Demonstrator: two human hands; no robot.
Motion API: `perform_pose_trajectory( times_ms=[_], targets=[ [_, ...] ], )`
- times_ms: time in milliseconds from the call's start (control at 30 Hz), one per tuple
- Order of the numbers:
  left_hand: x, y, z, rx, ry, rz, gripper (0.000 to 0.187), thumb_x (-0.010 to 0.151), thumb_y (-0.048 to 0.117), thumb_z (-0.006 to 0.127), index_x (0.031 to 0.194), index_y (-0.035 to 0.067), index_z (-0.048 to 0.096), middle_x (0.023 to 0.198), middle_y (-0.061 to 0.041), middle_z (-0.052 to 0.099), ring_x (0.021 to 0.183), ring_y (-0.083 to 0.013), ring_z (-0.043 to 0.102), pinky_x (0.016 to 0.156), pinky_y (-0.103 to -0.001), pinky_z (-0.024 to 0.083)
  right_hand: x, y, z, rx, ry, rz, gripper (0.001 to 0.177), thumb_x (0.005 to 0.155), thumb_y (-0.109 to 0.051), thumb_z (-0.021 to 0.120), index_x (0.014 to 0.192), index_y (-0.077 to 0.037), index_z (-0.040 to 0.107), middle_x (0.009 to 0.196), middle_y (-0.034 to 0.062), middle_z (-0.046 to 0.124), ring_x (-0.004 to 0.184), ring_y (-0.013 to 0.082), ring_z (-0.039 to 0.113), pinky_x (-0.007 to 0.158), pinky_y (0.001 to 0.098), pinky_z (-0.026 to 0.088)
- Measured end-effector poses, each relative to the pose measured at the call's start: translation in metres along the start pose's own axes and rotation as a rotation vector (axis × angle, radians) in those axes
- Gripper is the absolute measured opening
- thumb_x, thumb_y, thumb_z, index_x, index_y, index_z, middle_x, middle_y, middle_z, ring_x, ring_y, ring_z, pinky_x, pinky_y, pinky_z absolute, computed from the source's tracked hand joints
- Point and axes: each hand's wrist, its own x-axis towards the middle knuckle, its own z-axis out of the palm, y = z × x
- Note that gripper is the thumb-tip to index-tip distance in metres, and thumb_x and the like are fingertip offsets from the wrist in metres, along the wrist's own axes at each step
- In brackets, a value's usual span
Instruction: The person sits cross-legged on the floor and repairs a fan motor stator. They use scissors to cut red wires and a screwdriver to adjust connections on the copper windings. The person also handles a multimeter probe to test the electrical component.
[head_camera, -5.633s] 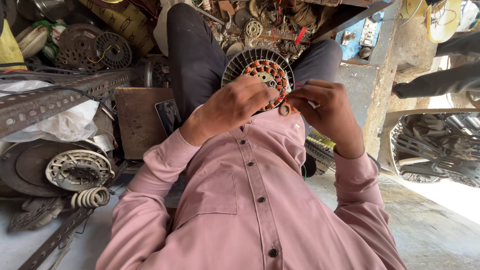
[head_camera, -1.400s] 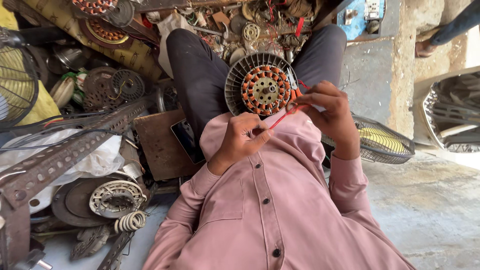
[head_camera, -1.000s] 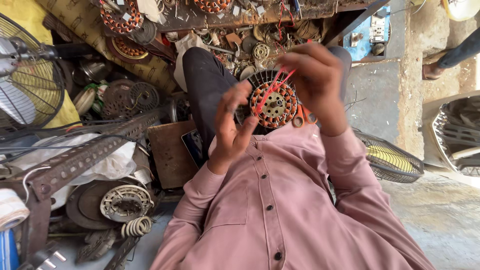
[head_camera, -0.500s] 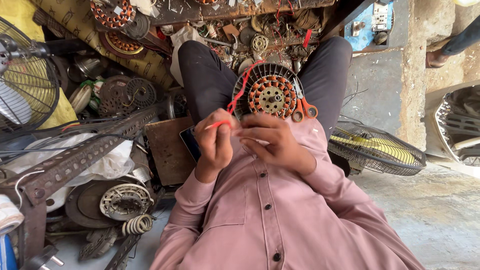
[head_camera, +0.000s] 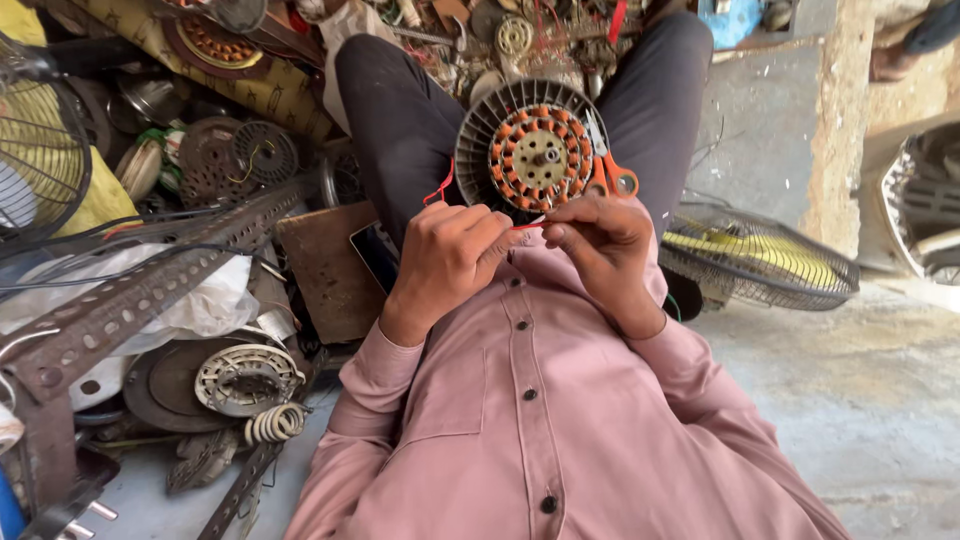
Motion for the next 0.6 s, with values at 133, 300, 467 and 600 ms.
perform_pose_trajectory(
  times_ms=[133, 300, 467, 600],
  targets=[
    [-0.006, -0.002, 0.003, -0.062, 0.030, 0.023, 0.021, 0.098, 0.025, 0.071, 0.093, 0.005, 0.066, 0.079, -0.008, 0.060, 0.071, -0.0292, 0.061, 0.067, -0.042, 0.044, 0.000, 0.007, -0.002, -0.074, -0.039, -0.104, 0.009, 0.096, 0.006, 0.073, 0.105, 0.006, 0.071, 0.101, 0.0098, 0.072, 0.089, 0.0121, 0.068, 0.079, 0.0245, 0.056],
    [-0.012, 0.003, 0.025, -0.375, 0.041, -0.075, 0.017, 0.103, 0.017, 0.064, 0.109, 0.001, 0.066, 0.091, -0.011, 0.067, 0.082, -0.0304, 0.065, 0.074, -0.040, 0.049, -0.006, 0.010, 0.003, 0.067, -0.061, 0.070, 0.009, 0.096, 0.007, 0.071, 0.104, 0.005, 0.072, 0.101, 0.0092, 0.072, 0.087, 0.0098, 0.068, 0.077, 0.0232, 0.057],
    [-0.013, 0.001, 0.038, -0.266, 0.069, -0.049, 0.012, 0.099, 0.013, 0.069, 0.099, 0.001, 0.067, 0.083, -0.011, 0.060, 0.075, -0.0304, 0.060, 0.069, -0.041, 0.047, -0.006, 0.009, -0.010, -0.248, -0.074, -0.074, 0.006, 0.094, 0.008, 0.072, 0.097, 0.005, 0.069, 0.093, 0.0069, 0.069, 0.083, 0.0094, 0.065, 0.074, 0.0224, 0.053],
    [-0.016, -0.002, 0.039, -0.200, 0.033, -0.027, 0.010, 0.097, 0.011, 0.071, 0.095, 0.002, 0.067, 0.079, -0.010, 0.056, 0.071, -0.0296, 0.058, 0.067, -0.041, 0.045, -0.007, 0.006, -0.017, -0.298, -0.066, 0.085, 0.003, 0.096, 0.004, 0.067, 0.095, 0.004, 0.064, 0.088, 0.0044, 0.065, 0.075, 0.0063, 0.063, 0.069, 0.0207, 0.053]
  ],
)
